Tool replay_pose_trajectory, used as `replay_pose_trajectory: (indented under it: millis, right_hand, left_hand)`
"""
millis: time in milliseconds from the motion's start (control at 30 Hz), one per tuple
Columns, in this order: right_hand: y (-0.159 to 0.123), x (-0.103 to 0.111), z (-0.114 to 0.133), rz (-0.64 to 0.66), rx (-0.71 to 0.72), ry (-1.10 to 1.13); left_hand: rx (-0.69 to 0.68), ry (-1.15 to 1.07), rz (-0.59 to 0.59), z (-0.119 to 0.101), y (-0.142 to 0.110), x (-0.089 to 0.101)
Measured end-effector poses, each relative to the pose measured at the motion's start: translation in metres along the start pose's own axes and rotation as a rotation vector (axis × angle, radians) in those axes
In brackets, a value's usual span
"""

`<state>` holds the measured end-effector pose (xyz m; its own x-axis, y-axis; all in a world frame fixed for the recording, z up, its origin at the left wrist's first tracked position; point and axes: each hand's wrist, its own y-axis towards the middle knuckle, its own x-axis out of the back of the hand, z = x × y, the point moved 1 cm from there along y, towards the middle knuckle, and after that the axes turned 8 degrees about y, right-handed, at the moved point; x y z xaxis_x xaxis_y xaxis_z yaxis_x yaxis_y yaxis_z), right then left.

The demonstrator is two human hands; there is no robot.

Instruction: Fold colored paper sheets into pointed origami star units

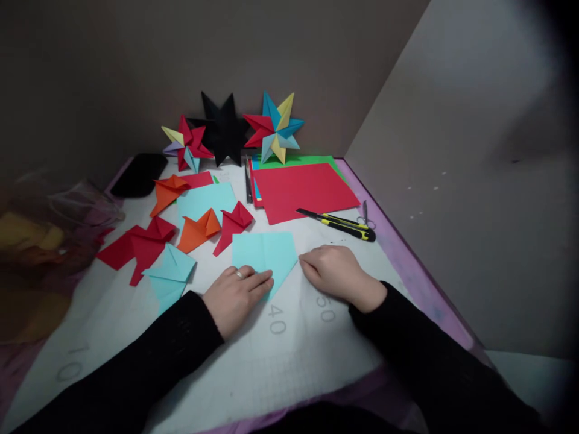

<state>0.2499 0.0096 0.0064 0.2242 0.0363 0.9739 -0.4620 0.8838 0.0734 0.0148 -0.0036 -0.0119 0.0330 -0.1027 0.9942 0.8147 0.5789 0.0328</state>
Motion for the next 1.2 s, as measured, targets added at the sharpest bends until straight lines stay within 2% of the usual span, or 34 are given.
replay_pose_trajectory:
  millis: [100, 200, 333, 533, 733, 800, 1033, 1133, 1200]
  right_hand:
    - [0.003, -0.004, 0.005, -0.091, 0.183, 0.184]
    - [0.005, -0.009, 0.012, -0.019, 0.369, 0.267]
    - [0.007, -0.013, 0.017, 0.059, 0.386, 0.237]
    - [0.007, -0.013, 0.014, 0.086, 0.370, 0.209]
    - [0.000, -0.012, 0.019, 0.168, 0.568, 0.208]
    - [-0.002, -0.010, 0.020, 0.181, 0.539, 0.177]
    - [0.001, -0.002, -0.001, 0.104, 0.234, 0.016]
    - [0.004, -0.005, -0.006, -0.045, 0.201, 0.045]
    - [0.005, -0.008, -0.004, -0.164, 0.262, 0.134]
  left_hand:
    - [0.004, 0.060, 0.010, -0.003, -0.002, 0.000]
    - [0.001, 0.113, 0.000, -0.009, -0.005, 0.000]
    - [-0.015, 0.133, -0.022, -0.027, -0.011, 0.006]
    - [-0.047, 0.120, -0.022, -0.050, -0.020, 0.016]
    - [-0.004, 0.108, -0.021, -0.053, -0.020, 0.019]
    - [0.001, 0.102, -0.027, -0.053, -0.020, 0.019]
    - [-0.024, 0.099, -0.062, -0.054, -0.021, 0.011]
    - [-0.032, 0.087, -0.133, -0.055, -0.022, 0.010]
    - [-0.056, 0.072, -0.223, -0.056, -0.024, 0.013]
